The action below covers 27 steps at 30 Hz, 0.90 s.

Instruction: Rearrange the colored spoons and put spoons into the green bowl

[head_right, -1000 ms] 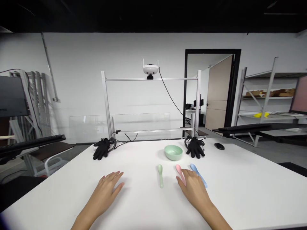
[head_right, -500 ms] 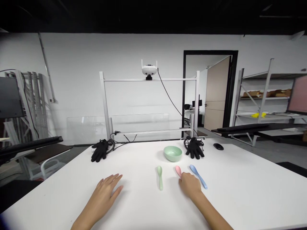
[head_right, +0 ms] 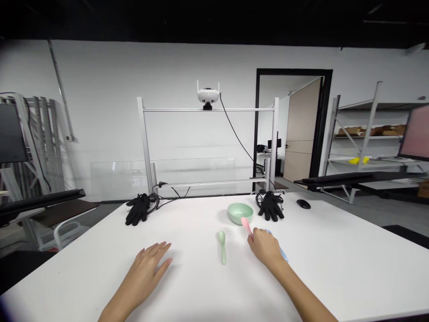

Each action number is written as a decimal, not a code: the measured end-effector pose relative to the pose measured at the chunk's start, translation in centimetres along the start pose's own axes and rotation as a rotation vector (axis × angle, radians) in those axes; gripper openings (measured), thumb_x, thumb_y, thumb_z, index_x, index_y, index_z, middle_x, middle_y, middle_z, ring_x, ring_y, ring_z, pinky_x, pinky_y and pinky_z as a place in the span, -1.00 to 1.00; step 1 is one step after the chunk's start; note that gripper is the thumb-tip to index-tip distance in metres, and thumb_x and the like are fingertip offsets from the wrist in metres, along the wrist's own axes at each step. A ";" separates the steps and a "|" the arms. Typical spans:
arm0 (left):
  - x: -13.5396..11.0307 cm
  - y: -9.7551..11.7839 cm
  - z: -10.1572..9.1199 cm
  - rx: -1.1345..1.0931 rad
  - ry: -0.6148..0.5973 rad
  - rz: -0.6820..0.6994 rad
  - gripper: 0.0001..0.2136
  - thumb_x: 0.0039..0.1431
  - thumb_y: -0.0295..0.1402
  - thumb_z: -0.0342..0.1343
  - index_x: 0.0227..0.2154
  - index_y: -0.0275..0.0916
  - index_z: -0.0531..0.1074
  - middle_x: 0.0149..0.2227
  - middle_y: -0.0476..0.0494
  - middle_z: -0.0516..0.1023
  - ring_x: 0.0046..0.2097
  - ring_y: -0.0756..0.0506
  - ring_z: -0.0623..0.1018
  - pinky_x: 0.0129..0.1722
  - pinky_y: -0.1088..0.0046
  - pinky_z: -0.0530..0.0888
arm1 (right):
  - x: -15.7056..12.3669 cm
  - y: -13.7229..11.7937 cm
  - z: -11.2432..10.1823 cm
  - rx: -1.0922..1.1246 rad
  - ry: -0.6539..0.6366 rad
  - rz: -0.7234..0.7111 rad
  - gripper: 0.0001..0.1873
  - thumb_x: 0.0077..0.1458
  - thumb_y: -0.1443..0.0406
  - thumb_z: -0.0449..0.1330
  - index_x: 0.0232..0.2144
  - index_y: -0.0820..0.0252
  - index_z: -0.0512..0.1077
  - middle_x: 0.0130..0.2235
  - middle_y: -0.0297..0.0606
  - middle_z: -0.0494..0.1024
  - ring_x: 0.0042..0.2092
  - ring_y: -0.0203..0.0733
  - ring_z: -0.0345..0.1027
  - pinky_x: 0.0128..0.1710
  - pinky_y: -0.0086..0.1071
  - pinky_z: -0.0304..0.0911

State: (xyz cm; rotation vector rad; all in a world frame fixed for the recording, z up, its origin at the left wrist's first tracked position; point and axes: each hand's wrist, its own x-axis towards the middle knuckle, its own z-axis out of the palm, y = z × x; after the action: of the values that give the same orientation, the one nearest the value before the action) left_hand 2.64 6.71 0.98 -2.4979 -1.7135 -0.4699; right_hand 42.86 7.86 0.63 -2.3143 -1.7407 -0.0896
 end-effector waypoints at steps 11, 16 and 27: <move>-0.1 -0.1 0.4 -0.014 0.030 0.016 -0.52 0.43 -0.11 -0.13 0.29 -0.10 0.37 0.32 -0.19 0.42 0.36 -0.33 0.35 0.33 -0.13 0.25 | 6.1 -1.1 -3.5 -0.005 0.091 0.011 -0.61 0.30 0.18 -0.01 -0.23 0.28 0.56 -0.18 0.06 0.62 -0.14 0.07 0.54 -0.23 -0.28 0.24; 0.0 0.0 0.1 0.008 -0.004 0.000 -0.51 0.44 -0.11 -0.17 0.31 -0.11 0.35 0.34 -0.18 0.39 0.37 -0.31 0.33 0.34 -0.11 0.22 | 8.7 -1.5 -3.1 0.009 0.073 0.032 -0.58 0.28 0.19 0.00 -0.16 0.32 0.58 -0.11 0.12 0.61 -0.06 0.12 0.53 -0.17 -0.24 0.28; -0.1 -0.3 -0.3 0.010 -0.028 -0.017 -0.51 0.45 -0.11 -0.16 0.31 -0.12 0.35 0.34 -0.19 0.38 0.38 -0.32 0.32 0.35 -0.11 0.22 | 12.1 -1.9 0.3 0.059 -0.011 0.107 -0.38 0.34 0.02 -0.03 0.04 0.46 0.51 0.03 0.33 0.53 0.08 0.23 0.47 -0.07 -0.12 0.32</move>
State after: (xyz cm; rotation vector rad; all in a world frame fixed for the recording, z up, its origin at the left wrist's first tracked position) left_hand 2.24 6.72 1.22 -2.4972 -1.7433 -0.4291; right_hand 44.44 19.74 3.01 -2.3638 -1.5982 -0.0063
